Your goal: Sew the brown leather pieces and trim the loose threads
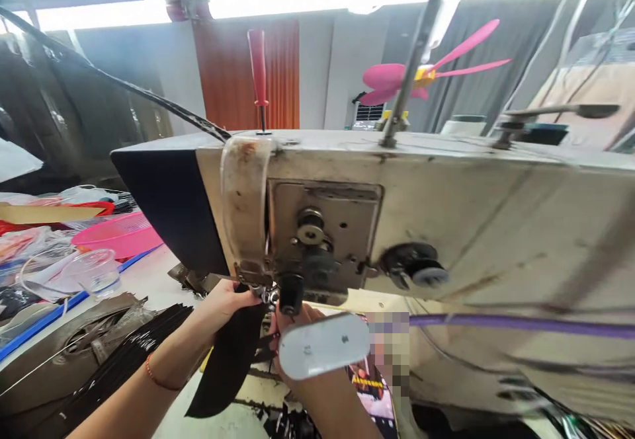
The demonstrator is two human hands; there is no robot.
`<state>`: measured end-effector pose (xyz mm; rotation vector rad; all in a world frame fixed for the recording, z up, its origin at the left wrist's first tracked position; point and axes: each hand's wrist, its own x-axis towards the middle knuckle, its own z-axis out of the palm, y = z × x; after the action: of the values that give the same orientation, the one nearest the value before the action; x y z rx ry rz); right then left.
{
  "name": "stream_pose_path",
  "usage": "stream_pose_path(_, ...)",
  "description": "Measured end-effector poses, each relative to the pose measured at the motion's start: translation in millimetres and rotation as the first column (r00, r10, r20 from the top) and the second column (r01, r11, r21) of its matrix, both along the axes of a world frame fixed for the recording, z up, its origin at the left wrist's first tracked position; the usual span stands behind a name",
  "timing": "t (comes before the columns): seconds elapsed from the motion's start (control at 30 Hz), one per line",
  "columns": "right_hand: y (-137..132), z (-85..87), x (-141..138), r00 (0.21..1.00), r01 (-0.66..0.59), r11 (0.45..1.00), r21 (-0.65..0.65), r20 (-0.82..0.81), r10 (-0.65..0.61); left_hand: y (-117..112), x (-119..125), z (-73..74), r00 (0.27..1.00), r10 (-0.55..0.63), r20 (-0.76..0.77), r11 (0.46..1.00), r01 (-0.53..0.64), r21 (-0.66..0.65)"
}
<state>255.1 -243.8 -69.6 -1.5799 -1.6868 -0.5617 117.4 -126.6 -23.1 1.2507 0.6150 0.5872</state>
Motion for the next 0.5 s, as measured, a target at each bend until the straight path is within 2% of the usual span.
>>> stream_pose_path(0.1,-10.8,3.6,-3.5,0.998,-0.024,0.999,0.034,0.057,0.022,-4.2,-8.1,2.1,0.999,-0.018,-0.048,1.000,0.018,-0.009)
stream_pose_path(0.17,-25.1,3.9,-6.7,0.998,-0.023,0.997,0.073,0.059,0.018,-16.2,-20.7,-0.1,0.998,0.004,-0.070,0.999,-0.007,-0.032)
stream_pose_path(0.27,-51.9,-2.1,-19.1,0.994,0.035,0.996,0.079,-0.108,-0.027,-48.6,-45.1,-12.3,0.991,0.079,-0.107,0.990,-0.090,-0.110)
stream_pose_path(0.37,-73.8,-20.2,-40.8,0.942,-0.036,0.999,-0.005,-0.333,0.033,-84.9,-64.2,-30.3,0.986,0.117,-0.116,0.964,-0.141,-0.225)
stream_pose_path(0.43,-83.4,-37.3,-55.3,0.919,-0.106,0.994,-0.029,-0.385,0.087,-102.7,-70.8,-40.9,0.988,0.129,-0.087,0.957,-0.147,-0.250)
stream_pose_path(0.5,-89.8,-52.8,-65.0,0.915,-0.123,0.992,-0.023,-0.390,0.105,-113.5,-73.8,-48.0,0.989,0.137,-0.058,0.961,-0.147,-0.234)
